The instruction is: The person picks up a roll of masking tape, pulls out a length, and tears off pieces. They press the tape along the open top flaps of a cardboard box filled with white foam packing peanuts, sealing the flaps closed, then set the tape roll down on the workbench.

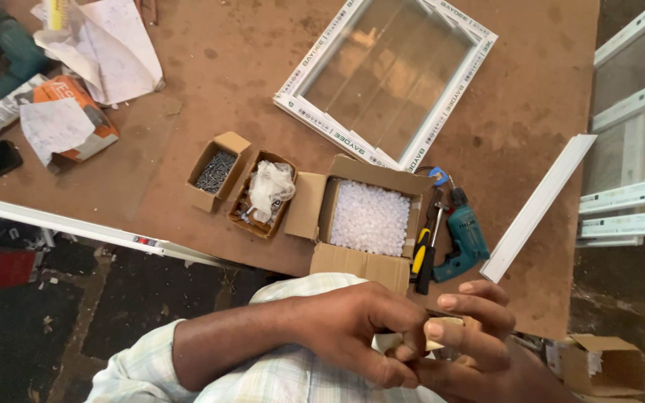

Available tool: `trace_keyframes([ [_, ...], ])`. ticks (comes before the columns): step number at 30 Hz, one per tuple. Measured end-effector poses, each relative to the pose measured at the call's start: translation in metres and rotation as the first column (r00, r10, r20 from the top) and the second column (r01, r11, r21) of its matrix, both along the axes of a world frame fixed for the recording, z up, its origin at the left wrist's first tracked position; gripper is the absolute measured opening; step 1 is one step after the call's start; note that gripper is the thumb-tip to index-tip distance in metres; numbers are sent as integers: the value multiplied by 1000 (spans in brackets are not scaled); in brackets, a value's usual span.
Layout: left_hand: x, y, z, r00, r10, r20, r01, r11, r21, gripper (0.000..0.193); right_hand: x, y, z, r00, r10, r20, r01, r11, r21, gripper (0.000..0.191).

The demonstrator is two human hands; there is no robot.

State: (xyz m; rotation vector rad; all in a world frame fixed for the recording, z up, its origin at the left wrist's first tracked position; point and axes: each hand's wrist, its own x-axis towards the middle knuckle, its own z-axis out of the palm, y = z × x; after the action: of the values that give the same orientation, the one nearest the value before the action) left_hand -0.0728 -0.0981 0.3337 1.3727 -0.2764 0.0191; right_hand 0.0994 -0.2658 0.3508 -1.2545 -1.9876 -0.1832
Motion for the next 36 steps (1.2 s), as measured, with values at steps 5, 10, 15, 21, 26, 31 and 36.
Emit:
trace_keyframes([
  [5, 2, -12, -19, 998, -62, 21, 65, 979, -194, 29, 9, 5, -18, 998, -42, 39, 32, 974, 225, 31],
  [10, 15, -23, -46, 996, -80, 50, 90, 961, -260, 18, 27, -7, -72, 966, -259, -5, 246, 912, 327, 29],
  [15, 22, -31, -59, 988, -151, 34, 151, 898, -412, 15, 55, -45, -105, 966, -243, -88, 253, 960, 123, 21],
  [21, 25, -32, -69, 980, -188, 61, 195, 883, -426, 16, 80, -71, -106, 975, -221, 23, 222, 970, -97, 36],
  [26, 25, -33, -69, 978, -193, 80, 208, 865, -457, 17, 72, -70, -102, 957, -273, -97, 255, 953, -161, 36],
  [31, 23, -30, -63, 983, -164, 87, 184, 923, -339, 14, 67, -73, -104, 946, -313, -82, 298, 943, -150, 31],
  [36, 23, -29, -57, 991, -133, 29, 136, 961, -240, 24, 71, -83, -114, 937, -334, -106, 313, 933, -178, 28],
])
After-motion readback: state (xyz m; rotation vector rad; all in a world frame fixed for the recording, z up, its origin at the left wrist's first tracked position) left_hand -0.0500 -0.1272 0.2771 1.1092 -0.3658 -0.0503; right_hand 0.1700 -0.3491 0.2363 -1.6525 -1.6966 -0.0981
